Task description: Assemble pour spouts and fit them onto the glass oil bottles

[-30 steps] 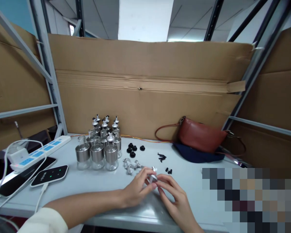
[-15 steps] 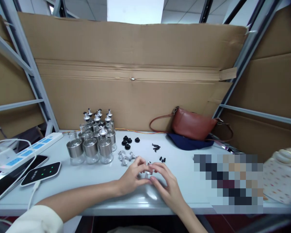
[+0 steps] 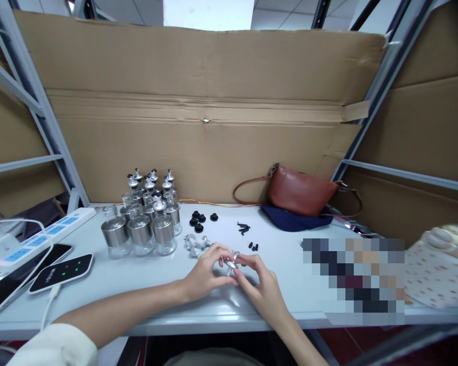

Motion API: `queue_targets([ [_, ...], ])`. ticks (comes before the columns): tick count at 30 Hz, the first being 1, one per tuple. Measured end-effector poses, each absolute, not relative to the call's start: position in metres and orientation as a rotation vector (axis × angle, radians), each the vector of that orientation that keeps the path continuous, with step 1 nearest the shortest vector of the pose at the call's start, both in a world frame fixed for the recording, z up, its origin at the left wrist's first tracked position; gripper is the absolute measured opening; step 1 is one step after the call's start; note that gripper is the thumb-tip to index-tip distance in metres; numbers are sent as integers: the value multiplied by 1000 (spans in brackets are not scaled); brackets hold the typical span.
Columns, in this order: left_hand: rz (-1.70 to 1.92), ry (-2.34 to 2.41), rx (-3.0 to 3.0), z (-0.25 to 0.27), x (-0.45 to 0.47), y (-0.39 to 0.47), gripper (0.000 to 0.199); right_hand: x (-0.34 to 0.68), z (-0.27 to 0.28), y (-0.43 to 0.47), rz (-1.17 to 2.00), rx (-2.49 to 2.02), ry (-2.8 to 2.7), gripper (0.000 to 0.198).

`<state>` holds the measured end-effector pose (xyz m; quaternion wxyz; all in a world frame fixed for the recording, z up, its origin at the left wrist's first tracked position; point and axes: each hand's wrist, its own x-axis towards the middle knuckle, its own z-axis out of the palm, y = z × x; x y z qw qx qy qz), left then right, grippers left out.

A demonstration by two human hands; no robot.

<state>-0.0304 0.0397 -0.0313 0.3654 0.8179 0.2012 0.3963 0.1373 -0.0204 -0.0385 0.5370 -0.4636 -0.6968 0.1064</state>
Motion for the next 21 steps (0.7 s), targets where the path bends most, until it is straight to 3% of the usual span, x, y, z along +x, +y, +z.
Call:
queue_targets([
  [8,966,533,2044,-33,-31,40,28,139,-38,-21,448,-1169,-1678,17],
  [12,933,562,2018,-33,-30,42,25,154,-46,-14,185,-1389,-1580,22],
  [15,914,573,1919,-35,-28,45,26,175,-53,-2,-53,-1656,-1474,37],
  [21,910,605,1756,-39,-25,47,29,191,-59,10,-95,-1995,-1739,51],
])
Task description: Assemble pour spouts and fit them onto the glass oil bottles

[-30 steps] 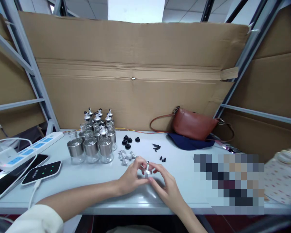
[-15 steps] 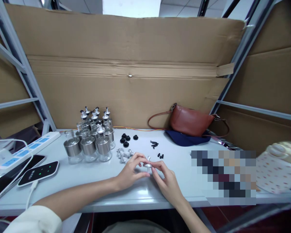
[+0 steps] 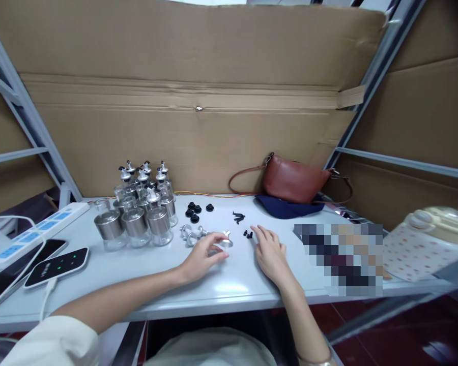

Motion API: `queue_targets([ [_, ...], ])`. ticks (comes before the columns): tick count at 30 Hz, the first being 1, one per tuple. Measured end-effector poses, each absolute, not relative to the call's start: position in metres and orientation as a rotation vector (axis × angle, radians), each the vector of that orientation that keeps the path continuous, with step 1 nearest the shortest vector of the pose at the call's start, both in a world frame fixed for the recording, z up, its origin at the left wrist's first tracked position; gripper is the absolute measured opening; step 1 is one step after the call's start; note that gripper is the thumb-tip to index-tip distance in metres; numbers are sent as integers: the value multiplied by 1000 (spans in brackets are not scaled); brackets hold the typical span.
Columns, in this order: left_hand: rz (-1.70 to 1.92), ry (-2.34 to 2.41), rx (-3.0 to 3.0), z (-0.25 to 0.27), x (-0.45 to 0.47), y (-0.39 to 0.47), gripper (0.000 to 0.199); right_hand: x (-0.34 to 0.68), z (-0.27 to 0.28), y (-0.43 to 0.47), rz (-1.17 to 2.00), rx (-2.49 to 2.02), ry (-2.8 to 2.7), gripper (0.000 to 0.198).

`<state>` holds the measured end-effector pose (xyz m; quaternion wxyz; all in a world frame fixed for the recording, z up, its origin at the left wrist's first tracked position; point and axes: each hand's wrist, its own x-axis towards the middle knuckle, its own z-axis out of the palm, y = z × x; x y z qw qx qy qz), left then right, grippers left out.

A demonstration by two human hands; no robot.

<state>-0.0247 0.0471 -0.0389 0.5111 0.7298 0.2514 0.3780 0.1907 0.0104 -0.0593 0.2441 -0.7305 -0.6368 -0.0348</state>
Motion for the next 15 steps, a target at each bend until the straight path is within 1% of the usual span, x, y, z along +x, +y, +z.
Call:
queue_targets([
  [6,905,579,1800,-38,-26,46,29,182,-60,3,-138,-2081,-1732,48],
  [12,897,580,1805,-37,-25,46,29,185,-60,0,-132,-1997,-1638,36],
  [15,891,581,1820,-36,-25,45,29,190,-66,2,-141,-1950,-1557,27],
])
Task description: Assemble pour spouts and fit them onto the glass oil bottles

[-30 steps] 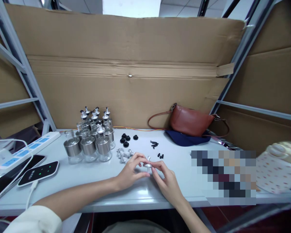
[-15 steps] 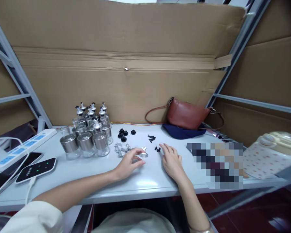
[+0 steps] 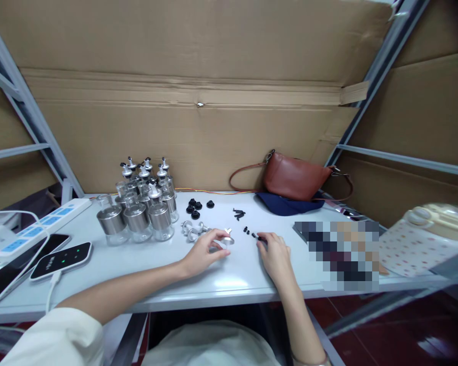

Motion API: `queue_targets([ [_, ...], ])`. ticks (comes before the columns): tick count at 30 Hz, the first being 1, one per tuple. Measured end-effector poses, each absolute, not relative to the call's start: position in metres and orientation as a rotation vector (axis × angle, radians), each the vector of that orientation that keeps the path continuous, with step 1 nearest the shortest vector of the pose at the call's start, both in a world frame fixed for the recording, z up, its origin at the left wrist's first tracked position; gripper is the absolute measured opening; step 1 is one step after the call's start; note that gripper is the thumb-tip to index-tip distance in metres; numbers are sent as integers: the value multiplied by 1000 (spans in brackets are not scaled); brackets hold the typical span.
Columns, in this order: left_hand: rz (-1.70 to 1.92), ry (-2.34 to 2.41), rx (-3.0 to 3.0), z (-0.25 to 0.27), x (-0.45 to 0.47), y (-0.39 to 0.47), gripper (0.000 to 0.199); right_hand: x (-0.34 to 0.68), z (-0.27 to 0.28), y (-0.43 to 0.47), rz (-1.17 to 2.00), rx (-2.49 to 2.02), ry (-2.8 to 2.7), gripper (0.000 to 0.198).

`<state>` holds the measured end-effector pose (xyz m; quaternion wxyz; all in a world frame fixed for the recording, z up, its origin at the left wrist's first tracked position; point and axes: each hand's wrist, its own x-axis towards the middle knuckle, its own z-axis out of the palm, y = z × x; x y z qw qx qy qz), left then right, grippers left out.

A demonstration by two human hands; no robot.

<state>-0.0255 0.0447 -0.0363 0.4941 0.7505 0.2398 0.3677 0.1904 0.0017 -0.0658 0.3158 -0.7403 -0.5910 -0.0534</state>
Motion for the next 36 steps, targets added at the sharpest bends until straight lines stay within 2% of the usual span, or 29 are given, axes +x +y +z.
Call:
queue_targets([
  [9,875,563,1894,-36,-27,45,28,193,-69,3,-28,-1667,-1488,14],
  [14,872,546,1963,-33,-28,45,27,183,-51,-8,176,-1500,-1382,19],
  [22,914,605,2016,-32,-27,43,28,140,-45,-12,65,-1286,-1516,28],
  [25,890,605,2048,-32,-27,42,30,136,-45,-13,127,-1270,-1489,27],
  [29,848,626,2104,-29,-28,40,28,141,-46,-14,246,-1309,-1322,15],
  [36,810,619,2053,-27,-26,39,21,142,-44,-16,242,-1302,-1258,17],
])
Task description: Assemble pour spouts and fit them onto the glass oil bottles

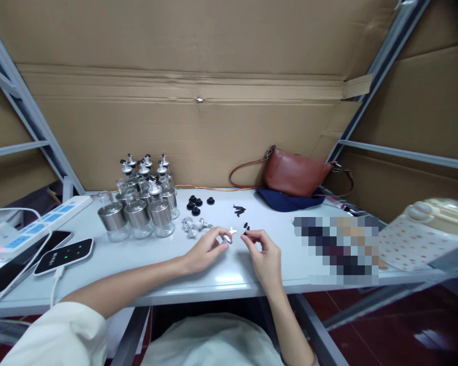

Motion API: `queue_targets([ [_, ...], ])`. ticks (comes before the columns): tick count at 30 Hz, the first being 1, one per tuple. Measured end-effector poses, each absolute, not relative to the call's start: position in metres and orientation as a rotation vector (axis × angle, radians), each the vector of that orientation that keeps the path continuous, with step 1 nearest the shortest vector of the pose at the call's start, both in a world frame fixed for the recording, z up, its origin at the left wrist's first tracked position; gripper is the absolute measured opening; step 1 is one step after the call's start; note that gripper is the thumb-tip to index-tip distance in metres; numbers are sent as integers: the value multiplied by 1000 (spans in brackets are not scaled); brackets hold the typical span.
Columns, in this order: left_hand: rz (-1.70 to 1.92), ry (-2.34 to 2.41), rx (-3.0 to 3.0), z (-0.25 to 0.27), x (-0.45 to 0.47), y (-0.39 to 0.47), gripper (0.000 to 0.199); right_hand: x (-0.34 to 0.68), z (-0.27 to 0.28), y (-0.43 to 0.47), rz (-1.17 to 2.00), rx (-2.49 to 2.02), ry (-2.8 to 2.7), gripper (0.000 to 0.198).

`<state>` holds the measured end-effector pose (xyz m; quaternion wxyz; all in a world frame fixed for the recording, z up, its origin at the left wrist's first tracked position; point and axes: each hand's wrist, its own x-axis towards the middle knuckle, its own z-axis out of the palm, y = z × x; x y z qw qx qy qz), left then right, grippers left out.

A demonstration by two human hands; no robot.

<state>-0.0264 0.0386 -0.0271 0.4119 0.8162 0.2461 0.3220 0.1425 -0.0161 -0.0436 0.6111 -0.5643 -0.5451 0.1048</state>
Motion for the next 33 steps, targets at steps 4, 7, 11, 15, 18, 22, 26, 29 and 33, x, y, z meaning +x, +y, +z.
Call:
queue_targets([
  [4,776,609,2068,-27,-27,38,21,143,-45,-16,287,-1287,-1260,18],
  [7,731,599,2055,-28,-28,38,18,144,-49,-15,364,-1243,-1242,17],
  [11,741,571,2039,-30,-29,39,15,144,-52,-13,508,-1165,-1224,19],
  [15,781,575,2036,-31,-28,40,14,143,-51,-13,518,-1154,-1174,19],
  [18,828,584,2014,-30,-28,40,13,143,-50,-13,531,-1143,-1181,17],
  [22,819,562,1951,-28,-27,40,14,144,-50,-14,551,-1142,-1238,15],
  [26,804,547,1935,-29,-28,40,14,145,-51,-14,559,-1136,-1239,14],
  [29,813,542,1947,-33,-28,41,16,145,-52,-14,568,-1122,-1233,14],
  [33,795,505,1918,-37,-28,43,35,145,-53,-13,574,-1108,-1227,15],
])
